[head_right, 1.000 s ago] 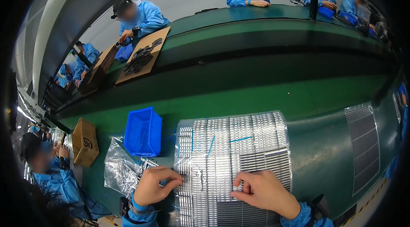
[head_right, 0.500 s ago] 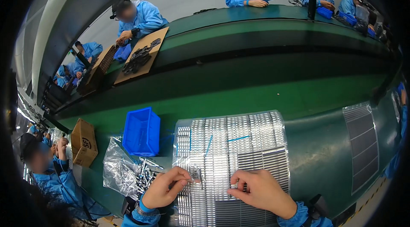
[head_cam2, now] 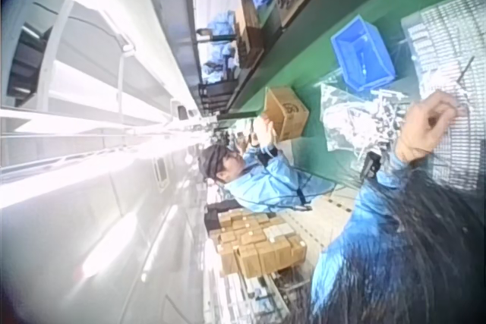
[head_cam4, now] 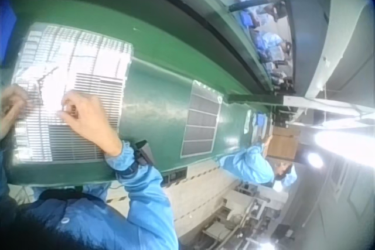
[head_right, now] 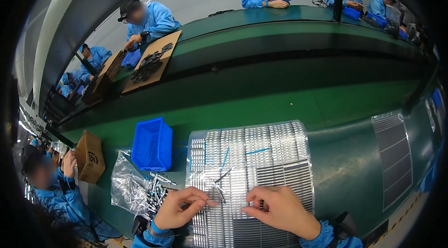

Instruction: Assembling small blue strips onto a silver grid sheet on a manufacturing assembly line.

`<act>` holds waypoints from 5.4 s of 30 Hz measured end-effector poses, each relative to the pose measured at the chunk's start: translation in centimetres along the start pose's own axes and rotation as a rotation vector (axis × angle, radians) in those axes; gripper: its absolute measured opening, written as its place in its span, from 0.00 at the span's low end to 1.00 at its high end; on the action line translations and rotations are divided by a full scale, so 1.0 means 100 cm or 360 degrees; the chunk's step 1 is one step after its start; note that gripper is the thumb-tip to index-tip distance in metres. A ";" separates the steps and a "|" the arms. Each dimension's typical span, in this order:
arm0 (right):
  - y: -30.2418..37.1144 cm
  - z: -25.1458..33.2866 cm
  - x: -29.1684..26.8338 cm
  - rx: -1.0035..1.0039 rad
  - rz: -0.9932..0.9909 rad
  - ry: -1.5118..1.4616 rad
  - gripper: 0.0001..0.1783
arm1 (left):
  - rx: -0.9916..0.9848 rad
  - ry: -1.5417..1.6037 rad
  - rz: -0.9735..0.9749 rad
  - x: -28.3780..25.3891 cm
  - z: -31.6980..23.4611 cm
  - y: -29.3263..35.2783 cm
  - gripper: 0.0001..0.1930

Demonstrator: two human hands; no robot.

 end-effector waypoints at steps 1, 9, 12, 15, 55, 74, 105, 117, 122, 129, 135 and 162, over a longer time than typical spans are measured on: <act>0.001 0.005 0.000 -0.0050 -0.0049 -0.0028 0.14 | -0.0018 0.0026 0.0041 0.007 -0.001 0.000 0.08; 0.001 0.030 0.017 -0.0331 -0.0021 -0.0142 0.07 | -0.0022 0.0117 0.0095 0.035 -0.016 0.000 0.06; 0.001 0.026 0.021 -0.0280 0.0008 -0.0126 0.06 | 0.0058 0.0086 0.0113 0.040 -0.015 -0.005 0.05; -0.001 0.024 0.023 -0.0219 0.0064 -0.0202 0.06 | 0.0183 0.0140 0.0050 0.036 -0.018 -0.004 0.05; 0.002 0.025 0.013 -0.0311 -0.0286 -0.0257 0.14 | 0.0113 0.0838 0.0172 0.046 0.007 0.003 0.02; 0.009 0.037 -0.010 -0.0506 -0.0607 0.0123 0.06 | 0.0400 0.0048 -0.0405 -0.002 -0.025 0.004 0.05; 0.044 -0.014 0.007 -0.0083 -0.0169 0.0467 0.09 | 0.0962 -0.0875 0.0418 0.052 -0.028 0.015 0.11; 0.042 -0.005 0.015 -0.0171 -0.0137 0.0581 0.09 | 0.0878 -0.0826 0.0429 0.048 -0.023 0.016 0.13; 0.040 -0.005 0.016 -0.0164 -0.0146 0.0597 0.10 | 0.0815 -0.0767 0.0419 0.049 -0.019 0.015 0.13; 0.039 0.000 0.016 -0.0190 -0.0152 0.0652 0.10 | 0.0848 -0.0780 0.0436 0.049 -0.021 0.014 0.11; 0.038 0.000 0.016 -0.0189 -0.0160 0.0663 0.10 | 0.0847 -0.0723 0.0419 0.048 -0.019 0.015 0.11; 0.037 0.001 0.018 -0.0150 -0.0175 0.0685 0.10 | 0.0866 -0.0643 0.0373 0.047 -0.020 0.015 0.11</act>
Point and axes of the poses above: each hand's wrist, its own y-axis away from the middle knuckle, its own x-axis out of the palm, z = x × y, the point moved 8 cm from there along -y, towards the middle knuckle, and after that the axes turned 4 degrees about x, right-handed, at the moved point
